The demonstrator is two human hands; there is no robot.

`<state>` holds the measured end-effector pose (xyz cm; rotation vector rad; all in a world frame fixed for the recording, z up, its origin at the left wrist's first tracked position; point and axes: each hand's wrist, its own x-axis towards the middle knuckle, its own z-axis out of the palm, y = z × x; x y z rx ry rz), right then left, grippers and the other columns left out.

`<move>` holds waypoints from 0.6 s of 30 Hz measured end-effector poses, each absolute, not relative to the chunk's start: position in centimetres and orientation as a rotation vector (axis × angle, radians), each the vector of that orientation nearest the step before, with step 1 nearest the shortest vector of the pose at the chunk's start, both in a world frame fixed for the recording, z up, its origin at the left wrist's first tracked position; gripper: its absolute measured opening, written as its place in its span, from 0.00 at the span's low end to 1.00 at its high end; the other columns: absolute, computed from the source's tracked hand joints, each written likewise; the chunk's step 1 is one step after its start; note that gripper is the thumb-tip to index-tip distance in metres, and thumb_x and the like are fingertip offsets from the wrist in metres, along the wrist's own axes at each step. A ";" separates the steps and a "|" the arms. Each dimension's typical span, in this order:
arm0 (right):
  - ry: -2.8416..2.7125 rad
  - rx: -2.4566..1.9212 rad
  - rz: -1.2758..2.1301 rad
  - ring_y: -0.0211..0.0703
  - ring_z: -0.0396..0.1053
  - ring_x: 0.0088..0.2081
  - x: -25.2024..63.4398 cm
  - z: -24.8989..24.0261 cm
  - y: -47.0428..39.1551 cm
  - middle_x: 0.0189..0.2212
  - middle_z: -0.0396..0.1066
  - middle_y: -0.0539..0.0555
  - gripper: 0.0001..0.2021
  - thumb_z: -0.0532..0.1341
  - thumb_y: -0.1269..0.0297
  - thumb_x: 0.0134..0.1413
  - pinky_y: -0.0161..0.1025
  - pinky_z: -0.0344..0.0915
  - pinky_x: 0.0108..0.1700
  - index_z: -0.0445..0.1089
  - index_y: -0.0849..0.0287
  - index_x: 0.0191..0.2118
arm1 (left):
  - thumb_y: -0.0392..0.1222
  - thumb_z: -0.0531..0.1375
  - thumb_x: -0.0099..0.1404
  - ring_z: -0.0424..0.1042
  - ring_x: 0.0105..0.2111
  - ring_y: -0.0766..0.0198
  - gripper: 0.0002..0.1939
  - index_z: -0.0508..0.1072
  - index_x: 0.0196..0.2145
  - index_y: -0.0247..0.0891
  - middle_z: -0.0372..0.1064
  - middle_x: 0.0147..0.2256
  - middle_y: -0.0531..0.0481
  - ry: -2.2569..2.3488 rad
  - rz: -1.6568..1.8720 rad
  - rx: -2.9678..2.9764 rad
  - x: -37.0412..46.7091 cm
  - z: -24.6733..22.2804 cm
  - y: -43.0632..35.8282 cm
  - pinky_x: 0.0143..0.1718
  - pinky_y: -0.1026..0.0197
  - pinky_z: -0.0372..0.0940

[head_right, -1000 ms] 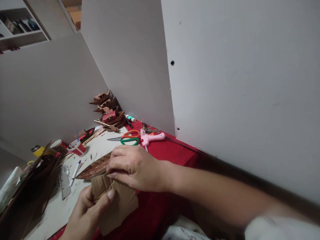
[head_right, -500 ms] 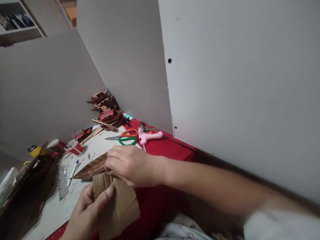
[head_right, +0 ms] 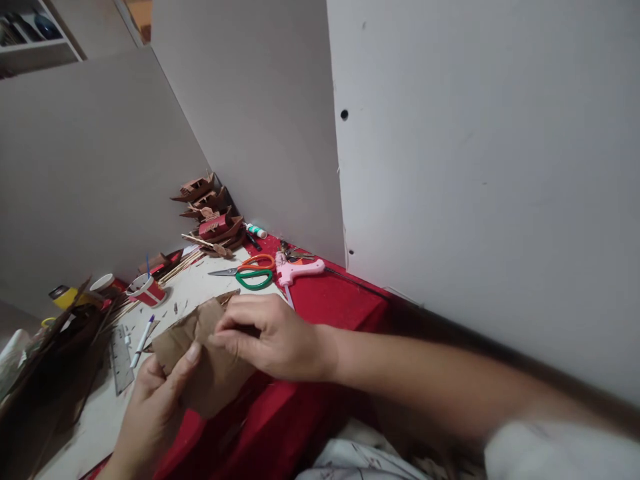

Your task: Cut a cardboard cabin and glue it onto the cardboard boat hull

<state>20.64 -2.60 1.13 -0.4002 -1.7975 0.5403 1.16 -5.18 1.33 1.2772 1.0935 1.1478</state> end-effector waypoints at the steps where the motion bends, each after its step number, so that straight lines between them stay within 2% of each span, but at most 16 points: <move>1: -1.727 -0.455 0.735 0.33 0.60 0.24 20.7 1.3 -2.8 0.21 0.64 0.49 0.14 0.59 0.61 0.62 0.31 0.58 0.26 0.69 0.63 0.27 | 0.47 0.65 0.61 0.76 0.39 0.55 0.15 0.80 0.44 0.39 0.80 0.39 0.46 1.114 1.151 1.370 1.1 1.2 -5.4 0.41 0.59 0.70; 4: -1.554 -0.591 1.276 0.29 0.56 0.18 20.8 1.7 -3.4 0.17 0.62 0.46 0.18 0.62 0.52 0.58 0.29 0.54 0.20 0.68 0.63 0.26 | 0.46 0.64 0.63 0.76 0.37 0.57 0.12 0.82 0.41 0.41 0.80 0.38 0.49 1.201 1.223 1.634 1.1 0.9 -5.8 0.41 0.61 0.70; 6: -1.486 -0.627 1.484 0.28 0.56 0.16 20.7 1.7 -3.8 0.17 0.64 0.46 0.19 0.64 0.49 0.53 0.27 0.53 0.17 0.68 0.63 0.27 | 0.41 0.61 0.65 0.77 0.36 0.59 0.11 0.81 0.43 0.44 0.80 0.40 0.50 1.201 1.238 1.854 1.0 0.7 -5.9 0.41 0.62 0.70; 9: -1.440 -0.625 1.571 0.28 0.58 0.15 20.6 1.8 -4.1 0.17 0.66 0.47 0.21 0.65 0.47 0.50 0.26 0.53 0.16 0.68 0.63 0.25 | 0.29 0.56 0.66 0.77 0.44 0.59 0.24 0.72 0.56 0.48 0.76 0.50 0.50 0.972 1.288 2.331 0.4 0.3 -5.3 0.46 0.62 0.69; 11: -1.425 -0.608 1.614 0.28 0.59 0.14 20.7 1.9 -4.2 0.17 0.67 0.48 0.24 0.64 0.44 0.49 0.26 0.54 0.16 0.67 0.64 0.24 | 0.24 0.55 0.64 0.73 0.52 0.59 0.31 0.64 0.62 0.45 0.71 0.55 0.47 0.772 1.286 2.667 -0.2 0.1 -4.8 0.53 0.60 0.65; 13: -1.419 -0.609 1.692 0.28 0.60 0.13 20.7 1.8 -4.2 0.17 0.68 0.49 0.26 0.62 0.40 0.48 0.26 0.55 0.15 0.66 0.64 0.23 | 0.25 0.55 0.63 0.68 0.56 0.57 0.32 0.61 0.64 0.38 0.69 0.57 0.42 0.681 1.190 2.955 -0.8 0.2 -4.4 0.57 0.57 0.62; 15: -1.408 -0.635 1.778 0.28 0.60 0.13 20.8 1.6 -4.4 0.17 0.69 0.49 0.27 0.63 0.39 0.47 0.26 0.56 0.15 0.65 0.63 0.23 | 0.29 0.55 0.63 0.64 0.59 0.54 0.30 0.63 0.63 0.34 0.67 0.58 0.38 0.679 1.055 3.168 -1.3 0.3 -4.3 0.61 0.52 0.56; 18: -1.371 -0.688 1.816 0.27 0.61 0.13 21.1 1.3 -4.7 0.18 0.70 0.50 0.26 0.64 0.41 0.45 0.25 0.58 0.16 0.64 0.63 0.22 | 0.30 0.55 0.63 0.59 0.62 0.52 0.29 0.64 0.62 0.37 0.63 0.61 0.42 0.759 1.119 3.298 -1.4 0.7 -4.5 0.66 0.46 0.43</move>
